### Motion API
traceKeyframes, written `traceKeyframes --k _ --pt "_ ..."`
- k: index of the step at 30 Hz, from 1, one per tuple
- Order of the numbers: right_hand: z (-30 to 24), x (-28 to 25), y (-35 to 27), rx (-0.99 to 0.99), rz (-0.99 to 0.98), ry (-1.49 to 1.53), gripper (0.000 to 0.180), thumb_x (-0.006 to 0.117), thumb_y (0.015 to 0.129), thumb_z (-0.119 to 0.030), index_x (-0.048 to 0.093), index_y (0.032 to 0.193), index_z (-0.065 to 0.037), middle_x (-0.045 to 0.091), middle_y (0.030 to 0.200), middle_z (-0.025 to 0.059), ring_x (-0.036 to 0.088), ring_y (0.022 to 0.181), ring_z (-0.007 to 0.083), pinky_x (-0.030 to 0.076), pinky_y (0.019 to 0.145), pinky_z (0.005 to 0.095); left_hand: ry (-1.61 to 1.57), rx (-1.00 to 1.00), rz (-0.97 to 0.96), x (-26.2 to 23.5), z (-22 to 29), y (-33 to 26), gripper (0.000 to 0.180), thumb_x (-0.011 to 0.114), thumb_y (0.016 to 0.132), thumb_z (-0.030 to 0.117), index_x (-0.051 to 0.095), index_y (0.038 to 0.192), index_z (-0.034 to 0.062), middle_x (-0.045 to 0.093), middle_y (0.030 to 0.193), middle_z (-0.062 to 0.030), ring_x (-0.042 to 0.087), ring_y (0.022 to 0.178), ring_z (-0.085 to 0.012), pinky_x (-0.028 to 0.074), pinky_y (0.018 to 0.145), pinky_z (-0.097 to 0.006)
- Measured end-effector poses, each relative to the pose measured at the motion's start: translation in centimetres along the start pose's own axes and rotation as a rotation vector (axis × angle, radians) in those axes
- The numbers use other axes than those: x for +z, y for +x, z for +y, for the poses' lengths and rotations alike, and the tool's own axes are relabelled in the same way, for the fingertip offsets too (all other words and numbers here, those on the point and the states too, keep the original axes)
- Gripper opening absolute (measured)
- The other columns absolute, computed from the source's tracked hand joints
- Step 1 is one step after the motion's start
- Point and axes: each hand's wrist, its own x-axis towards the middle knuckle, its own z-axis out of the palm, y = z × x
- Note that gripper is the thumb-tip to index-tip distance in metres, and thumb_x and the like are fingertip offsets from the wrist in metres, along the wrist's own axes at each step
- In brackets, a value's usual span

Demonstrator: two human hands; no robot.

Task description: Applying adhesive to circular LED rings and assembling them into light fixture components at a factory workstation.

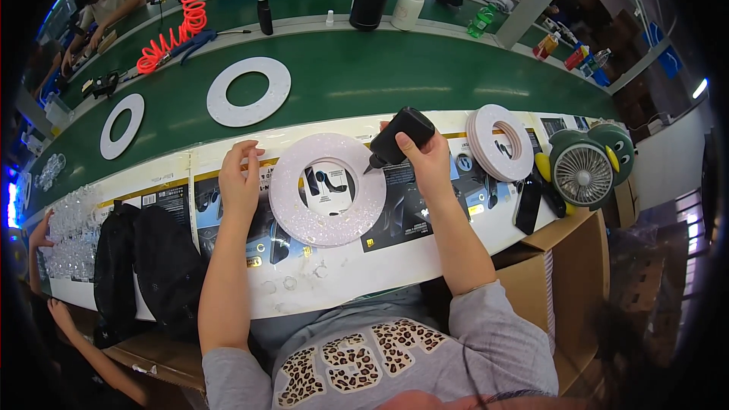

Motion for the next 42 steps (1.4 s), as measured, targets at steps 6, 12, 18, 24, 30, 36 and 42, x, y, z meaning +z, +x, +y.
traceKeyframes --k 6,12,18,24,30,36,42 --pt "0.2 -0.1 0.1 -0.007 0.004 0.009 0.038 0.067 0.088 -0.014 0.053 0.116 0.007 0.066 0.109 0.0207 0.064 0.101 0.0236 0.051 0.092 0.0342 0.013 0.011 0.005 0.1 -0.3 0.1 0.017 0.051 0.094 0.009 0.061 0.106 0.0019 0.065 0.098 -0.0127 0.067 0.087 -0.0227 0.054 0.068 -0.03" --pt "0.2 -0.3 0.2 -0.01 0.012 0.02 0.038 0.067 0.088 -0.016 0.054 0.116 0.006 0.066 0.109 0.0195 0.064 0.101 0.0233 0.051 0.091 0.0343 -0.02 -0.031 -0.003 0.1 -0.3 0.0 0.018 0.052 0.093 0.009 0.06 0.107 0.0025 0.066 0.096 -0.0117 0.066 0.087 -0.0224 0.054 0.067 -0.03" --pt "-0.3 -1.2 0.5 0.009 0.023 0.044 0.038 0.067 0.088 -0.018 0.054 0.115 0.006 0.066 0.108 0.0188 0.065 0.1 0.0236 0.052 0.09 0.0359 -0.002 -0.008 0.002 0.1 -0.4 0.0 0.018 0.052 0.092 0.008 0.06 0.107 0.0025 0.066 0.096 -0.0119 0.066 0.087 -0.0228 0.053 0.069 -0.031" --pt "-0.5 -1.1 0.3 0.058 -0.066 0.021 0.04 0.068 0.088 -0.017 0.053 0.116 0.006 0.065 0.107 0.021 0.065 0.1 0.025 0.053 0.089 0.0375 0.0 0.001 0.012 0.2 -0.2 0.1 0.016 0.052 0.092 0.009 0.06 0.105 0.0025 0.067 0.094 -0.0122 0.066 0.086 -0.0243 0.052 0.073 -0.033" --pt "-0.4 -0.8 0.1 0.077 -0.095 0.028 0.039 0.068 0.087 -0.015 0.052 0.117 0.006 0.066 0.106 0.0215 0.065 0.1 0.0257 0.053 0.089 0.0374 0.013 0.001 0.013 0.2 -0.3 0.1 0.016 0.052 0.093 0.009 0.061 0.104 0.0024 0.066 0.095 -0.0124 0.066 0.085 -0.0238 0.053 0.072 -0.032" --pt "-0.3 -0.7 0.1 0.071 -0.099 0.025 0.039 0.068 0.087 -0.015 0.052 0.117 0.006 0.065 0.106 0.0216 0.065 0.1 0.0255 0.053 0.088 0.0373 0.003 -0.008 0.012 0.2 -0.1 0.1 0.016 0.052 0.093 0.009 0.061 0.105 0.0027 0.067 0.095 -0.0116 0.066 0.086 -0.0217 0.054 0.066 -0.03" --pt "-0.2 -0.6 0.1 0.077 -0.095 0.028 0.039 0.068 0.087 -0.014 0.052 0.116 0.006 0.066 0.106 0.0213 0.065 0.1 0.0253 0.053 0.088 0.0373 0.003 0.006 0.009 0.2 -0.5 0.0 0.017 0.052 0.093 0.009 0.061 0.106 0.0028 0.067 0.094 -0.0109 0.066 0.086 -0.0216 0.054 0.066 -0.03"
